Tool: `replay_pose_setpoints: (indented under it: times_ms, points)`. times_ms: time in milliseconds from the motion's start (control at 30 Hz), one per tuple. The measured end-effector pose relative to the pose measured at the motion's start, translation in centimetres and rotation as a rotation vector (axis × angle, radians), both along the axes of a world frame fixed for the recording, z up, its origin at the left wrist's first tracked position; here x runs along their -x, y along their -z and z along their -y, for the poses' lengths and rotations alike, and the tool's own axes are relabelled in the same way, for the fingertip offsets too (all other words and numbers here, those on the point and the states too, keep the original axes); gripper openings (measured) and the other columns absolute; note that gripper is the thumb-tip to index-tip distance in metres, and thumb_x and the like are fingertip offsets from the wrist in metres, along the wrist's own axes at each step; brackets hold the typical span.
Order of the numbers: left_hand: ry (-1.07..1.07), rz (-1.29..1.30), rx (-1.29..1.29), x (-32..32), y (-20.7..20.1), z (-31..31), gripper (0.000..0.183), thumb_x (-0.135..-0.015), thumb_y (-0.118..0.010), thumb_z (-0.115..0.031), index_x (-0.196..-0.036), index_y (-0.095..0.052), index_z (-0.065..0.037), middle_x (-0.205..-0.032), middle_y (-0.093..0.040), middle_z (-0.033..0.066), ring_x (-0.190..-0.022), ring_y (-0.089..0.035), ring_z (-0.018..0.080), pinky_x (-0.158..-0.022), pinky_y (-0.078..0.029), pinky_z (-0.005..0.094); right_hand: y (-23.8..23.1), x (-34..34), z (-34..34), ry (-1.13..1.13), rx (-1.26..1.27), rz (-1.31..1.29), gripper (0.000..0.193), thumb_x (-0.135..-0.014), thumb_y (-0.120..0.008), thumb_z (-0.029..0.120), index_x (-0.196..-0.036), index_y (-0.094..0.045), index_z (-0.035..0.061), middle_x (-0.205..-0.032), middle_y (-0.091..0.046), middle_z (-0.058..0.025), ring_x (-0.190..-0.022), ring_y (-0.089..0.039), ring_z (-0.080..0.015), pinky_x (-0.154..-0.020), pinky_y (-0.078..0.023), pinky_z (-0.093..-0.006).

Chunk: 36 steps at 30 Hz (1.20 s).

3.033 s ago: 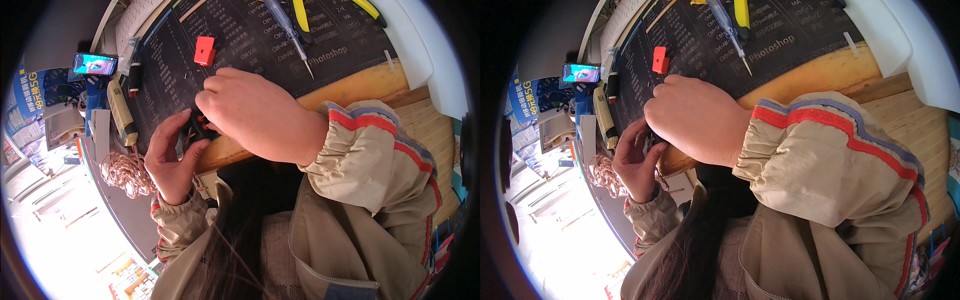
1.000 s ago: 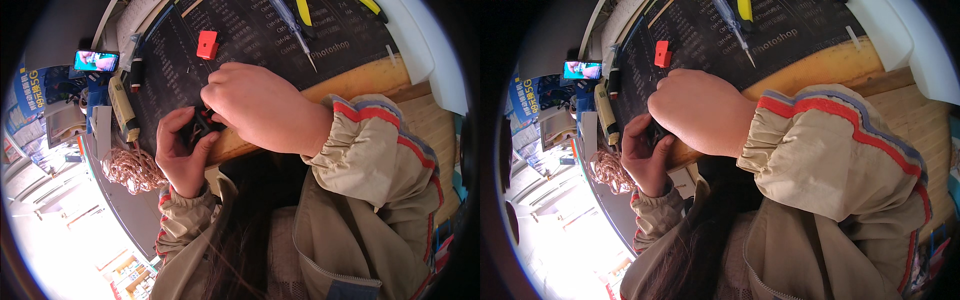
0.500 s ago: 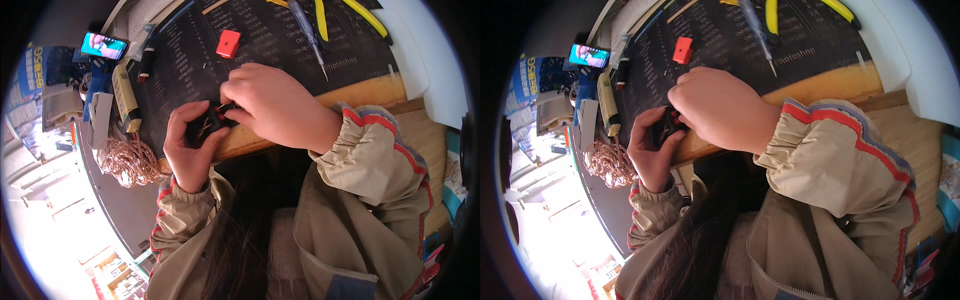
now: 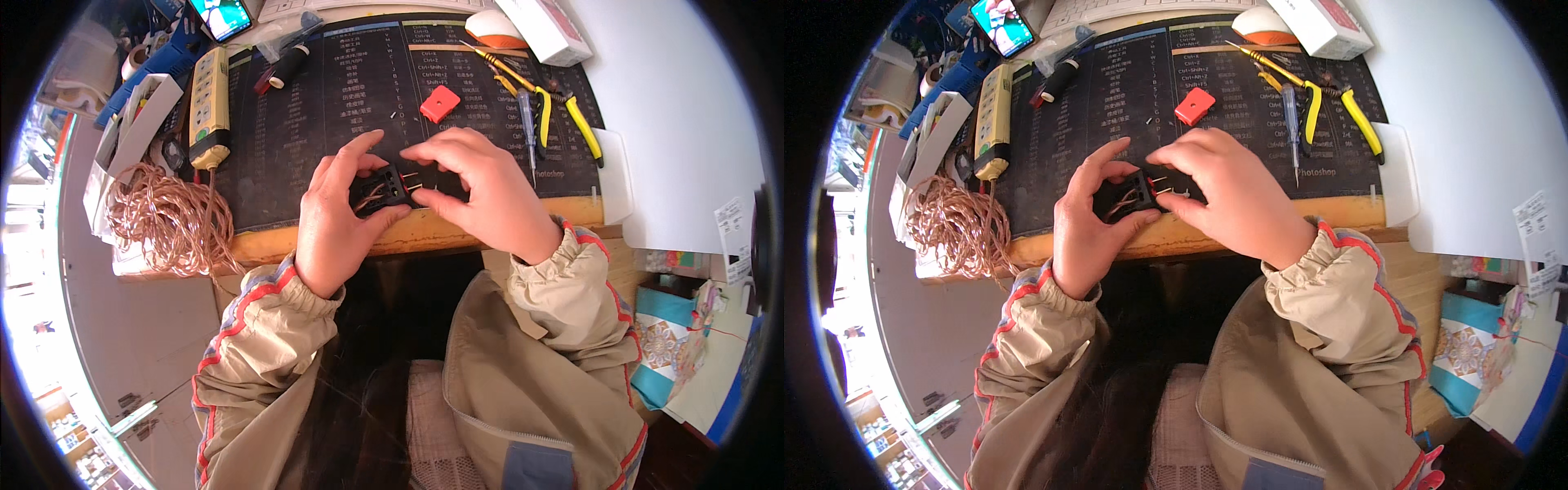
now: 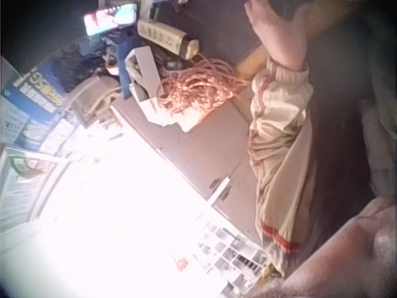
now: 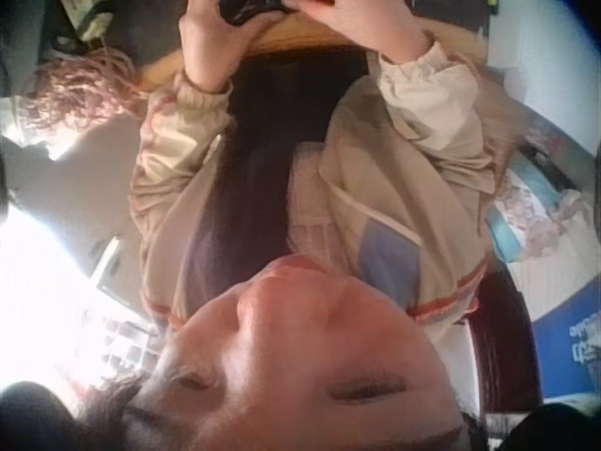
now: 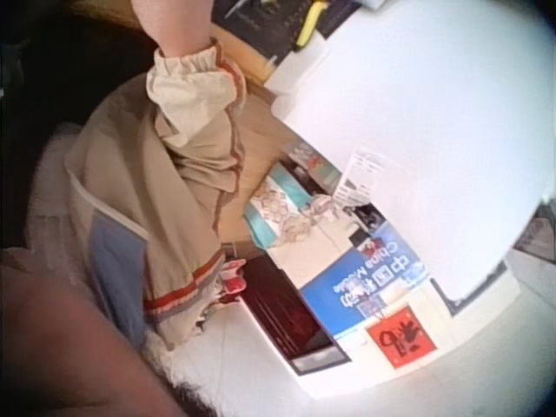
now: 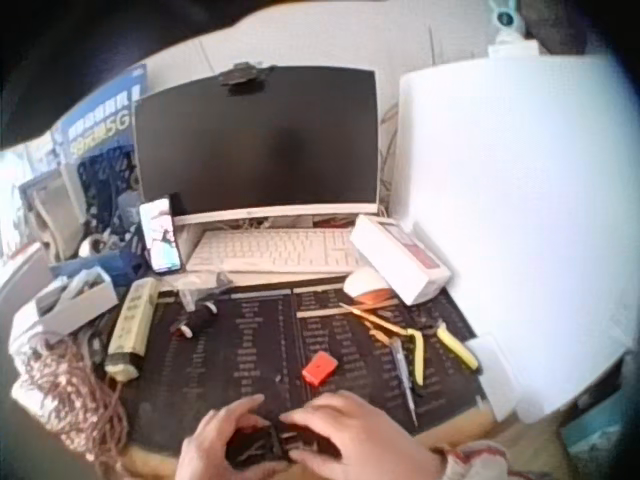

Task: The person assembles a small black electrical connector by inserting wires and tightening screws with a screwdriver. They repeatedly adjust the wires and use a screwdriver to secure the connections inside the connector housing.

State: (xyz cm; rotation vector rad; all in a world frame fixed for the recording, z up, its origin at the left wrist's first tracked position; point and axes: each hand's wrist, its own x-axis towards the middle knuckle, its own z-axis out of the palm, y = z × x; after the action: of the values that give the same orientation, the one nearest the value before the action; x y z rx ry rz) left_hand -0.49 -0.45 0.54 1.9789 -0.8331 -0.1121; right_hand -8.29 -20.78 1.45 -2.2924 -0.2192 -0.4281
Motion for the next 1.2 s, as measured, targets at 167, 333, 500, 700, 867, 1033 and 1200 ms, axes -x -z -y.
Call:
replay_pose_setpoints:
  times_ms: [167,333,500,700,867,1033,1200]
  points:
    - [0.006,0.058,0.009,-0.2,0.5,0.0,0.083,-0.069,-0.090,-0.003,-0.145,-0.057,-0.010,-0.110,-0.072,0.0111,-0.102,-0.068,0.0264,-0.094,-0.057,0.0376,-0.5,-0.8,-0.9,-0.120,0.089,-0.049,0.048,-0.082,-0.085,0.011,-0.127,-0.070,0.0084,-0.124,-0.065,-0.0095,-0.119,-0.061,-0.0311,-0.103,-0.052,-0.0423]
    - [0.000,0.064,0.036,-0.3,1.0,0.1,0.087,-0.069,-0.090,-0.003,-0.148,-0.053,-0.011,-0.110,-0.072,0.0108,-0.104,-0.069,0.0286,-0.093,-0.057,0.0385,-1.1,-1.3,-0.7,-0.192,0.144,-0.046,0.054,-0.083,-0.084,0.009,-0.134,-0.067,0.0094,-0.124,-0.068,-0.0075,-0.118,-0.062,-0.0287,-0.097,-0.053,-0.0407]
    - [0.013,0.022,0.069,-0.2,1.0,0.0,0.088,-0.069,-0.090,-0.003,-0.148,-0.053,-0.011,-0.109,-0.072,0.0086,-0.102,-0.068,0.0277,-0.093,-0.057,0.0382,-2.2,-0.7,0.2,-0.084,-0.100,-0.145,0.059,-0.085,-0.080,0.002,-0.141,-0.062,0.0085,-0.124,-0.068,-0.0052,-0.114,-0.061,-0.0170,-0.092,-0.050,-0.0302]
    - [0.002,0.009,0.068,-0.2,1.0,0.1,0.087,-0.068,-0.090,-0.002,-0.147,-0.054,-0.012,-0.107,-0.072,0.0065,-0.100,-0.067,0.0254,-0.093,-0.056,0.0377,-2.0,0.7,2.0,0.000,-0.102,-0.192,0.049,-0.086,-0.080,0.001,-0.133,-0.068,0.0067,-0.123,-0.057,-0.0060,-0.112,-0.060,-0.0168,-0.091,-0.053,-0.0299]
    - [0.005,0.033,0.052,-0.3,1.0,0.0,0.085,-0.068,-0.090,-0.002,-0.145,-0.056,-0.012,-0.106,-0.072,0.0062,-0.100,-0.067,0.0253,-0.093,-0.056,0.0374,-1.3,1.5,2.4,0.066,-0.012,-0.145,0.048,-0.080,-0.088,0.007,-0.125,-0.070,0.0051,-0.123,-0.060,-0.0072,-0.095,-0.066,-0.0182,-0.082,-0.058,-0.0302]
    - [0.005,0.021,0.048,-0.3,0.9,0.0,0.084,-0.067,-0.090,-0.001,-0.144,-0.058,-0.012,-0.106,-0.072,0.0067,-0.102,-0.066,0.0256,-0.095,-0.055,0.0381,-2.7,2.1,3.2,0.016,0.135,-0.210,0.046,-0.085,-0.082,0.005,-0.128,-0.066,0.0034,-0.122,-0.064,-0.0108,-0.087,-0.071,-0.0228,-0.078,-0.058,-0.0348]
    - [0.012,0.032,0.031,-0.3,0.8,-0.1,0.083,-0.067,-0.090,-0.002,-0.143,-0.058,-0.011,-0.106,-0.073,0.0075,-0.101,-0.066,0.0259,-0.096,-0.055,0.0385,-3.8,1.8,4.3,-0.027,0.290,-0.191,0.048,-0.090,-0.069,-0.008,-0.135,-0.067,0.0099,-0.125,-0.066,-0.0099,-0.094,-0.068,-0.0235,-0.081,-0.055,-0.0340]
